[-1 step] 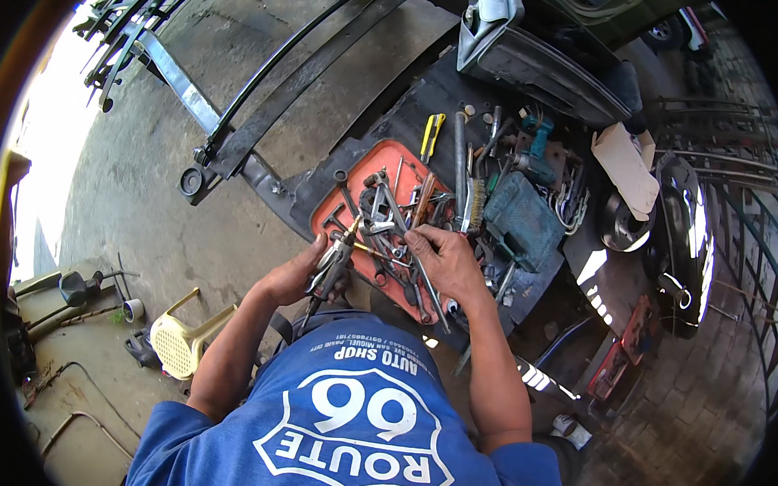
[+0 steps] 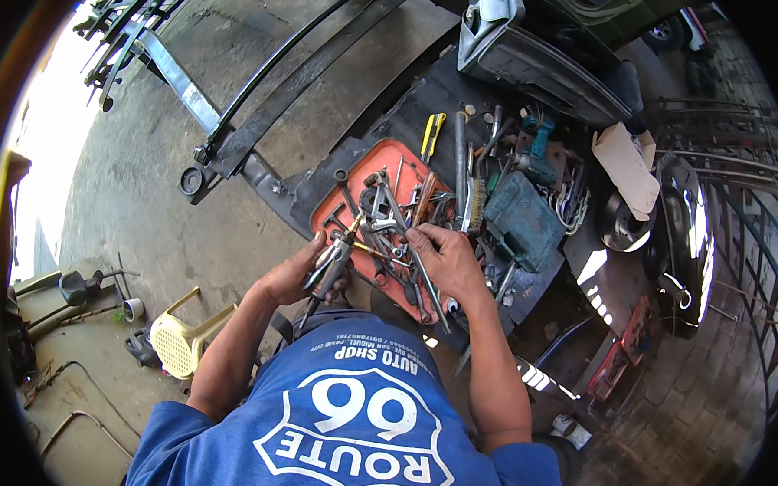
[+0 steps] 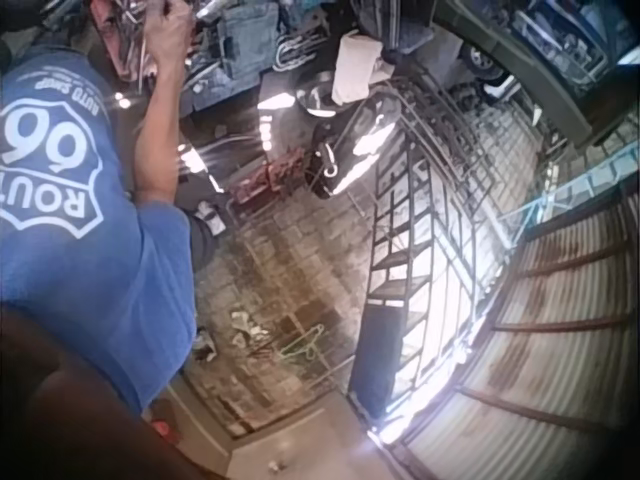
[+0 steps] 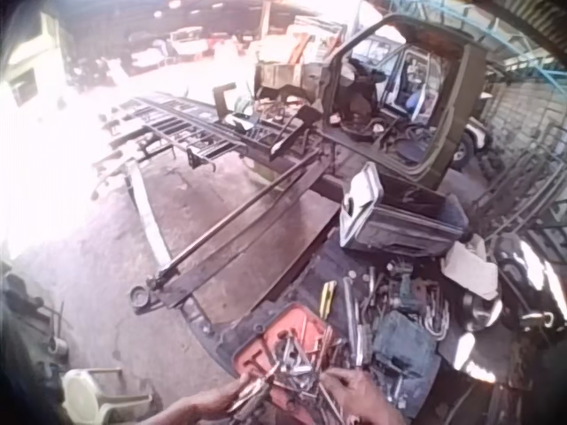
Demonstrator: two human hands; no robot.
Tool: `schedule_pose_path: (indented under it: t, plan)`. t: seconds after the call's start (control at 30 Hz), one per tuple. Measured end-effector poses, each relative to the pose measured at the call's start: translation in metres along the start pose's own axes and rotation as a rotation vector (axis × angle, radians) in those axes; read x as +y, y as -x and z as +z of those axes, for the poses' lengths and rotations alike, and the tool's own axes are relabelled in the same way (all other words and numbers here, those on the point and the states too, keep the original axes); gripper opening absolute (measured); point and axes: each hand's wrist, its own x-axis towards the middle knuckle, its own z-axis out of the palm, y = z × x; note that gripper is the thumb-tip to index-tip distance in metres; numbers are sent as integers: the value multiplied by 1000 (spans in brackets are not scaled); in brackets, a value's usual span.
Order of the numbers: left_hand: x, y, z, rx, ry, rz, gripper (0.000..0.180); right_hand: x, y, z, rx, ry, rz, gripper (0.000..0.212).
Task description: The person selects a wrench from a tool tray and uses it to loosen a bolt on a metal frame. They then walk to a vehicle and use pliers to adjust a small mechanical component before returning to the frame.
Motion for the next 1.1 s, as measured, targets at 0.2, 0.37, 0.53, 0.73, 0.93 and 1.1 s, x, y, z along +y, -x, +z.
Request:
schedule_pose_path:
  t: [0.2, 0.37, 0.53, 0.73, 0.93, 1.1]
  plan:
    - [-2, -7, -16, -290, 444, 37, 70, 10, -9, 8, 15, -49, 58, 41]
    - [-4, -12, -15, -282, 512, 64, 75, 10, -9, 17, 4, -73, -17, 44]
    - [-7, -14, -17, -323, 588, -4, 74, 7, -8, 18, -5, -44, 31, 45]
    - [-12, -16, -19, -363, 581, -17, 75, 9, -11, 18, 26, -53, 76, 48]
    - [-10, -14, -18, -386, 600, -61, 79, 19, -18, 18, 72, -103, 30, 44]
    - [-9, -11, -10, -356, 649, -86, 79, 27, -20, 20, -109, -59, 59, 48]
